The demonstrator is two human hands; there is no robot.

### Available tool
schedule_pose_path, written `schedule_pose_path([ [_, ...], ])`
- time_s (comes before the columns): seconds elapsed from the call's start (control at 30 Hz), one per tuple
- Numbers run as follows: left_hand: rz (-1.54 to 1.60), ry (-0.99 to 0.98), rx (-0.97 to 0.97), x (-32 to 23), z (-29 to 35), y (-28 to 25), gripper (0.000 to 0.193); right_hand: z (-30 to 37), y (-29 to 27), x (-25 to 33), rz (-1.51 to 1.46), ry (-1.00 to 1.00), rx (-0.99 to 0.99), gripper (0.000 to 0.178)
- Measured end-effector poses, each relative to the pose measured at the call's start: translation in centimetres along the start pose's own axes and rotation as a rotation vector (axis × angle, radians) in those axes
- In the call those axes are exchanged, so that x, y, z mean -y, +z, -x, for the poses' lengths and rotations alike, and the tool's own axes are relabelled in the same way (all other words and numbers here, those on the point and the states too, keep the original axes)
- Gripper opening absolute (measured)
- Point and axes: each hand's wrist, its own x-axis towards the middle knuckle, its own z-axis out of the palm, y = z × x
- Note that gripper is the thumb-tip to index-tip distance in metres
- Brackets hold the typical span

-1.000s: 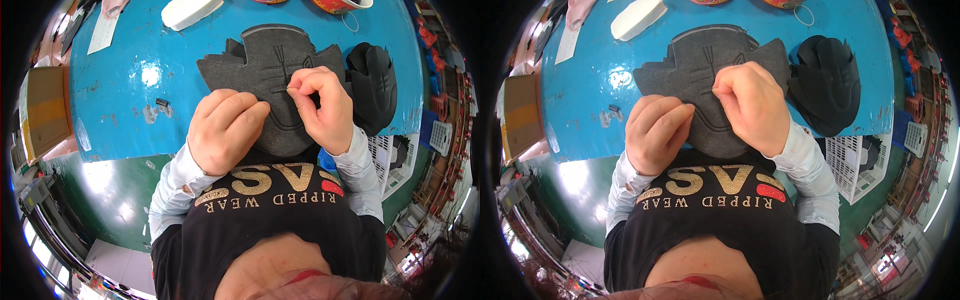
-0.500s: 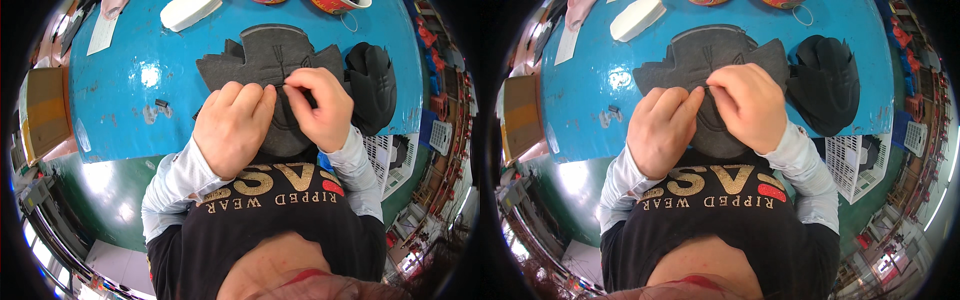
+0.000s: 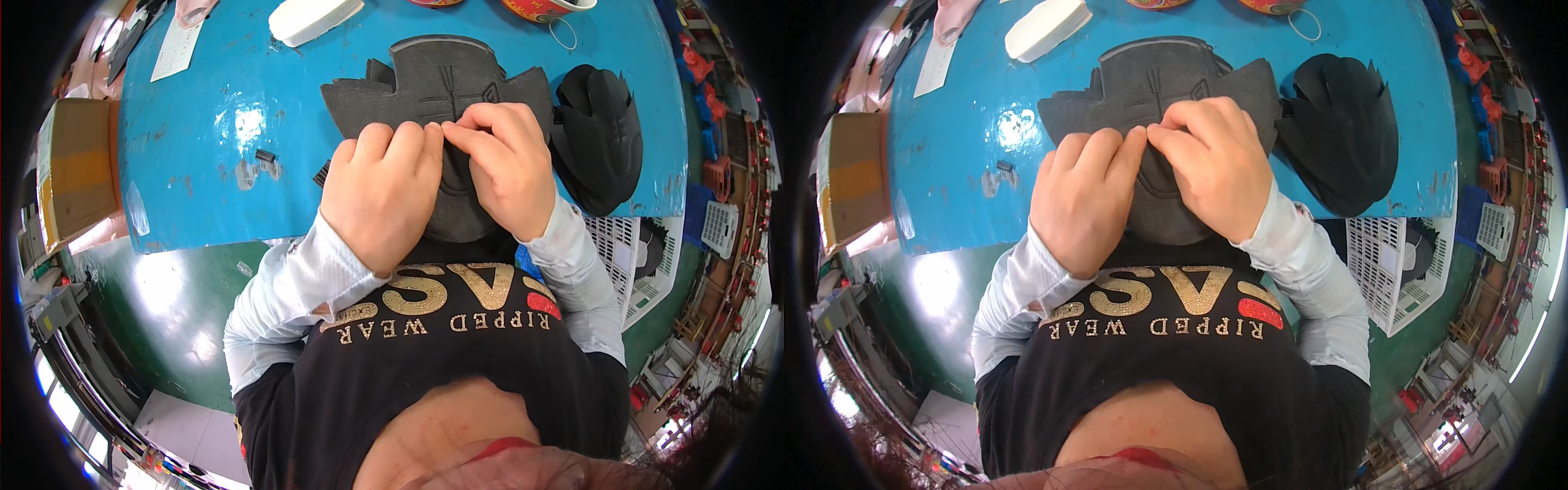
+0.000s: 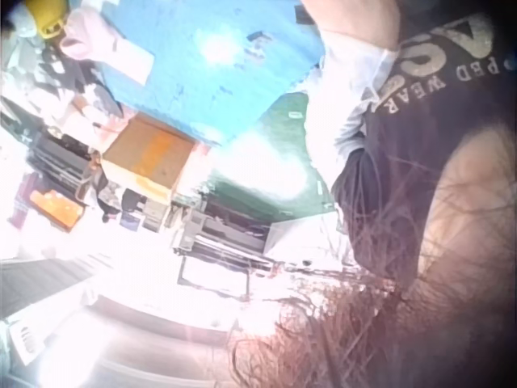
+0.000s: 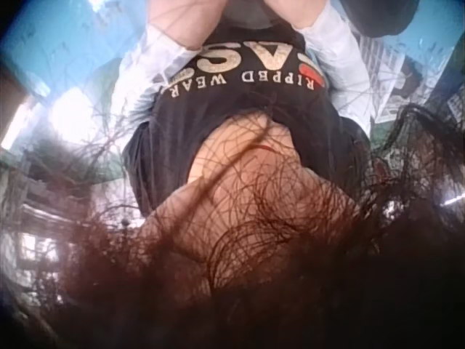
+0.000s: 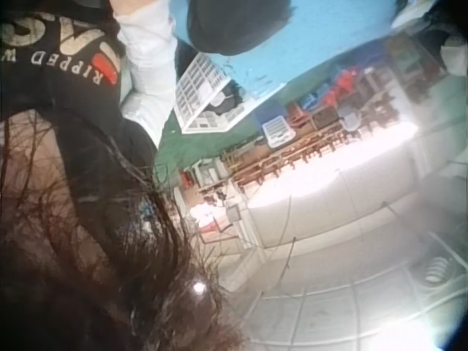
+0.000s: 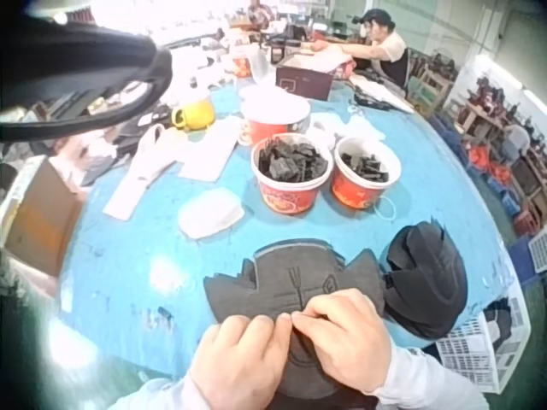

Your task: The person sews small plastic components onto a shoe upper part by hand, using a needle and thread.

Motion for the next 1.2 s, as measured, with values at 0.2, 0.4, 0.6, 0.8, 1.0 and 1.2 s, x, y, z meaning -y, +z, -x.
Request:
schedule_pose_path([
  [0.2,0.110,0.008,-0.129,1.0,0.5,0.8,0.040,0.9,-0.3,0.4,-0.184,0.173,-0.126,0.033],
  [0.4,0.115,-0.019,-0.170,0.7,0.7,0.8,0.039,0.6,0.1,0.5,-0.022,0.058,-0.045,0.037],
  [0.6,0.407,-0.116,-0.413,1.9,2.1,1.0,0.031,1.9,-0.6,0.6,-0.166,0.132,-0.167,0.039],
  [0.8,0.366,-0.438,-0.442,7.3,6.2,0.6,0.024,2.0,-0.5,1.9,-0.072,-0.015,-0.052,0.043],
  [1.0,0.184,-0.485,-0.377,9.7,9.8,0.8,0.027,1.8,-0.2,1.6,-0.065,0.019,0.034,0.037],
  [1.2,0.302,-0.412,-0.330,9.4,9.8,1.3,0.037,2.0,-0.3,1.6,-0.057,0.055,0.049,0.035],
])
